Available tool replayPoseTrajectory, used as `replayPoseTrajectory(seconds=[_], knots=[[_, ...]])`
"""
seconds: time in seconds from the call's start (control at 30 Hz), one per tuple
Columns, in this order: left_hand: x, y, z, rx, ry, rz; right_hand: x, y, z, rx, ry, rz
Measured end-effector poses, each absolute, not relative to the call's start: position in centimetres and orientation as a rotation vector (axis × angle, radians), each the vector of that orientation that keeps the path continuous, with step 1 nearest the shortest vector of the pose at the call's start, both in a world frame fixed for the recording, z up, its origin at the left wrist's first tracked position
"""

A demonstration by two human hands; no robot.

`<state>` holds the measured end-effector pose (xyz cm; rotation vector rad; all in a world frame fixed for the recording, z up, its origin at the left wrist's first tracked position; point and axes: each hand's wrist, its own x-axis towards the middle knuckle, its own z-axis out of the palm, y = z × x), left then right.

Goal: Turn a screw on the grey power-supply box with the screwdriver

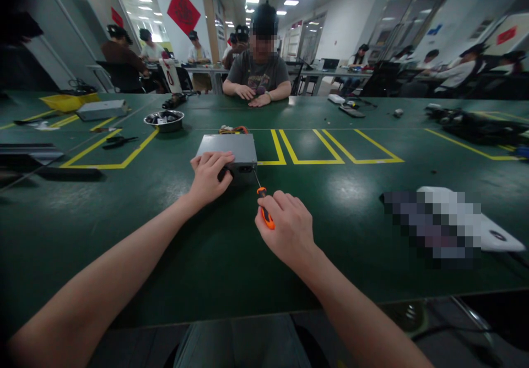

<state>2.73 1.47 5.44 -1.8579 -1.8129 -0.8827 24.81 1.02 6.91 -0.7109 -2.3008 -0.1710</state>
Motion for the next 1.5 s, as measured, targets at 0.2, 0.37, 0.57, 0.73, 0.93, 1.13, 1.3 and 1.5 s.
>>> replayPoseTrajectory(seconds=[0.2,0.37,0.57,0.73,0.93,1.13,1.3,1.5], knots=[[2.66,1.50,5.30,-1.862,-1.781,-0.917,24.84,1.15,6.83,-0.917,-2.260,0.012],[2.67,1.55,5.21,-1.862,-1.787,-0.929,24.98,1.25,6.66,-0.825,-2.257,-0.121],[2.58,1.65,5.11,-1.849,-1.768,-0.925,24.80,1.03,6.79,-0.739,-2.293,-0.242],[2.56,1.67,5.04,-1.845,-1.767,-0.913,24.65,0.90,6.93,-0.802,-2.330,-0.097],[2.65,1.56,5.17,-1.853,-1.760,-0.907,24.78,0.88,6.74,-0.973,-2.266,0.056],[2.68,1.51,5.25,-1.852,-1.769,-0.908,24.71,0.81,6.65,-0.766,-2.314,-0.141],[2.66,1.54,5.22,-1.857,-1.787,-0.907,24.67,0.79,6.85,-0.782,-2.318,-0.081],[2.69,1.59,5.16,-1.864,-1.790,-0.920,24.86,0.87,6.86,-1.033,-2.237,0.110]])
